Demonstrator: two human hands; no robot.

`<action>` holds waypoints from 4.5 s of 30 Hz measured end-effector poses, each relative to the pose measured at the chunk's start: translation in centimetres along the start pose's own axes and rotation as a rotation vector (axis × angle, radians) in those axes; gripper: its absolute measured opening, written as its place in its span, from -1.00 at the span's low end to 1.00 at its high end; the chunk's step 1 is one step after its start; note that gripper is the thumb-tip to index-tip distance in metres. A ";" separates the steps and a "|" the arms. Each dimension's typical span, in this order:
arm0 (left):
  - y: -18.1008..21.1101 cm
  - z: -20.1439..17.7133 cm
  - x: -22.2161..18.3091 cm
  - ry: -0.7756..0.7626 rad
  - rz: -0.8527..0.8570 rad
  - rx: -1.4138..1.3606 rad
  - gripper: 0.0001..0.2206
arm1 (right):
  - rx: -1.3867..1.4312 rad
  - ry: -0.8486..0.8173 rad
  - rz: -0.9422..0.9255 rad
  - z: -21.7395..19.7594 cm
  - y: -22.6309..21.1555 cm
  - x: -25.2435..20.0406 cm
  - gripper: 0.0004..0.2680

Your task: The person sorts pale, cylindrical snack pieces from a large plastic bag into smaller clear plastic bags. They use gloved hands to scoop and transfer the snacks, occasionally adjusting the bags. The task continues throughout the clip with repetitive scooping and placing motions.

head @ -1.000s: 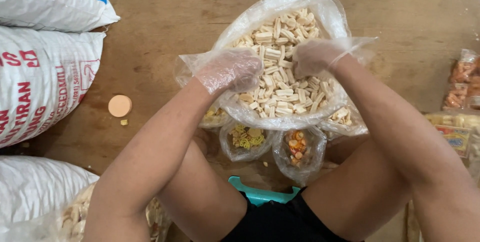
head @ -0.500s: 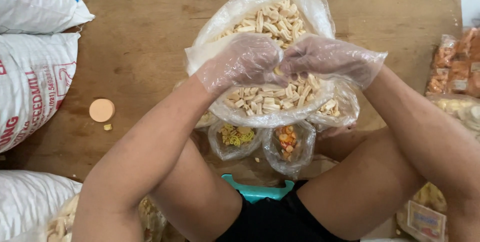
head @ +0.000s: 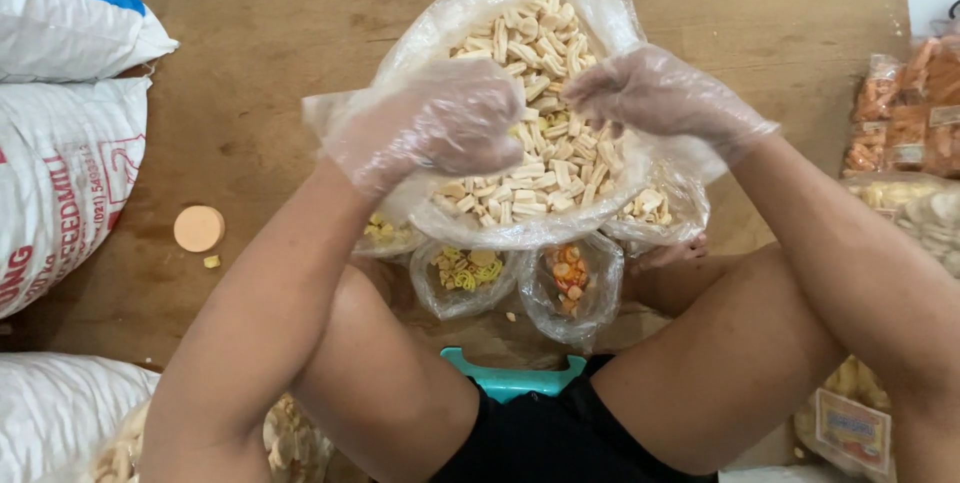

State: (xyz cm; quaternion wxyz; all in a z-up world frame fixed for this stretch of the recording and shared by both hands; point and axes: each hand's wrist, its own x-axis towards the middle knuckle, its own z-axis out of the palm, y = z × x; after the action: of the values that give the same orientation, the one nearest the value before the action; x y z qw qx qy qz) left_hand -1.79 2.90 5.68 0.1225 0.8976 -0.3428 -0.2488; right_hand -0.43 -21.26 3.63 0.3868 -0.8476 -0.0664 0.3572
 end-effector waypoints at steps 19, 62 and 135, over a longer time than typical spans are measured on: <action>-8.9 3.8 -10.3 -0.184 -0.411 -0.105 -0.58 | -1.103 -0.078 -0.085 6.1 8.3 12.2 -0.78; -0.2 -1.6 -3.9 0.095 -0.137 0.247 -0.48 | -0.720 -0.100 -0.026 3.0 1.4 4.5 -0.73; -8.6 2.8 -8.1 -0.649 -0.558 0.081 -0.47 | -1.368 0.268 -0.042 5.3 8.2 11.3 -0.79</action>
State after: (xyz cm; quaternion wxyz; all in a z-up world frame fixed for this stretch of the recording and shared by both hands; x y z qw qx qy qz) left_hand -3.66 14.56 2.86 -0.0989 0.8351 -0.1173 -0.5282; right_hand 3.02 -19.32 -10.79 -0.2223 -0.9362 -0.2445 0.1197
